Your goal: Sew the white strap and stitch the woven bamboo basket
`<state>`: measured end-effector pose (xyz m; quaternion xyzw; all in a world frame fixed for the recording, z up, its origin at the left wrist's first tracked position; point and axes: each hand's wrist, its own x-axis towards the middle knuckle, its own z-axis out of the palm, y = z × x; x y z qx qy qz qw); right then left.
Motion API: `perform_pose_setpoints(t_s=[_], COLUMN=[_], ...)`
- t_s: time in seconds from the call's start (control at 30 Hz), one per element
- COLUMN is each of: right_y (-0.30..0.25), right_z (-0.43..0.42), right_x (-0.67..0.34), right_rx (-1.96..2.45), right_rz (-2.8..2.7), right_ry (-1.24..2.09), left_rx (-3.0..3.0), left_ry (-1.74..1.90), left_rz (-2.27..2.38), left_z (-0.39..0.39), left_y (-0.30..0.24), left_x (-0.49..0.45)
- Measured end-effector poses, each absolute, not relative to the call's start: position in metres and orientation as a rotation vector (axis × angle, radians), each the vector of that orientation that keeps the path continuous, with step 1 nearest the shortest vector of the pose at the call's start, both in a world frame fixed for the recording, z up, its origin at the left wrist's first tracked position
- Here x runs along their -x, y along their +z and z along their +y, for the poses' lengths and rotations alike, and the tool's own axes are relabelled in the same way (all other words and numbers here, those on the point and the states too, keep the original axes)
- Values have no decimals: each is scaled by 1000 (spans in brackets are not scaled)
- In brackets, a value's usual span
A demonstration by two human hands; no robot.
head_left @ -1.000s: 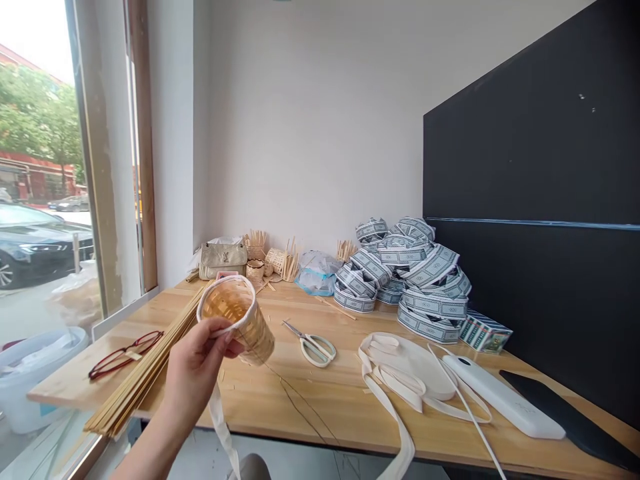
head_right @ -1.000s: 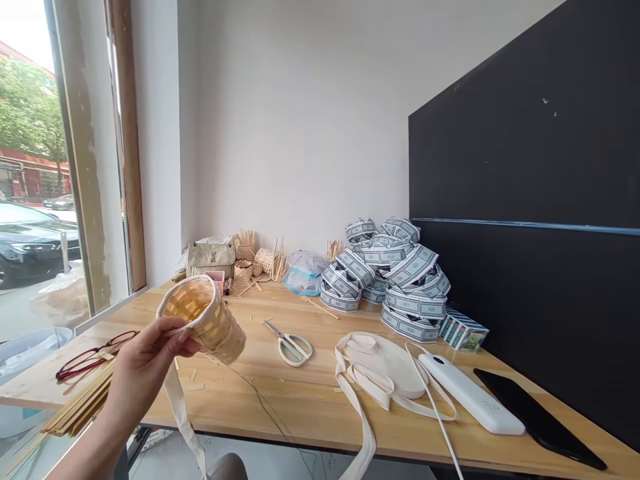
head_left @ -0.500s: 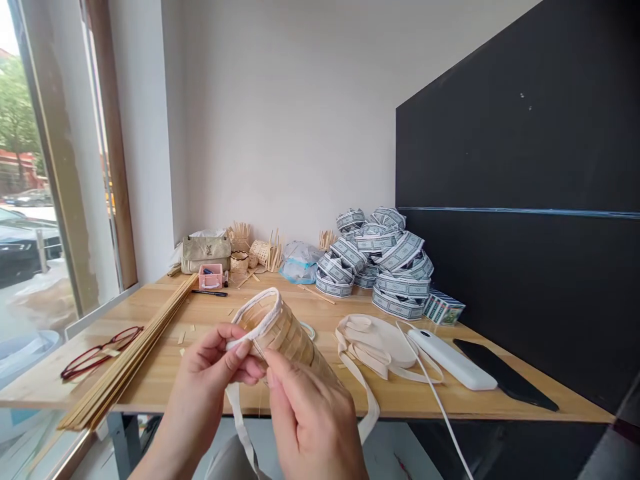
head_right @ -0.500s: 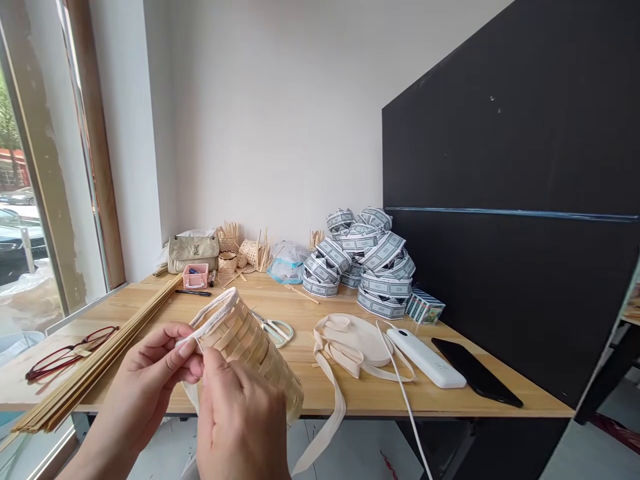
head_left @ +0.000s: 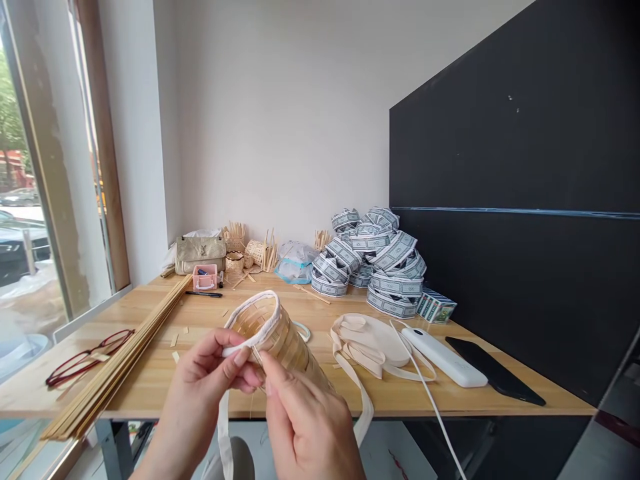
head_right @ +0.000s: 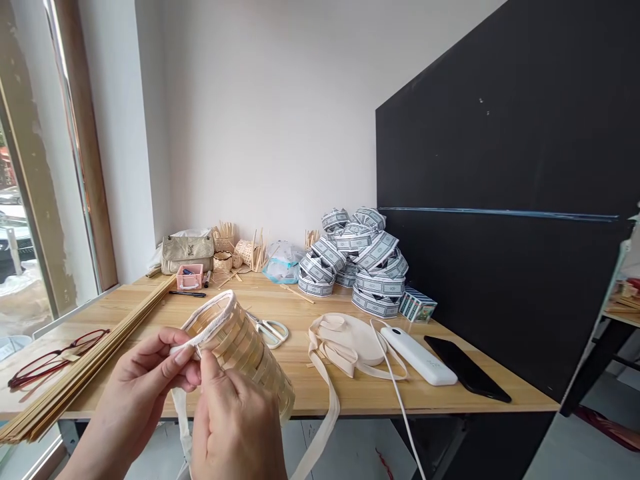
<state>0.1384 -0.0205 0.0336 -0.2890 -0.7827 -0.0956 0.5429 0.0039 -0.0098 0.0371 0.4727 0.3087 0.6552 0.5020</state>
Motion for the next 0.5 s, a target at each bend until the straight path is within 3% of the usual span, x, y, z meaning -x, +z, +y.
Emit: perform_pose_setpoints(t_s=[0.5], right_y=[38], right_z=[-20], right_x=[-137], right_rx=[665], right_rz=[-1838], right_ry=[-183], left_rx=[-1372], left_ry=[1668], left_rz=[832], left_z=[-11], left_y=[36], left_x=[-4])
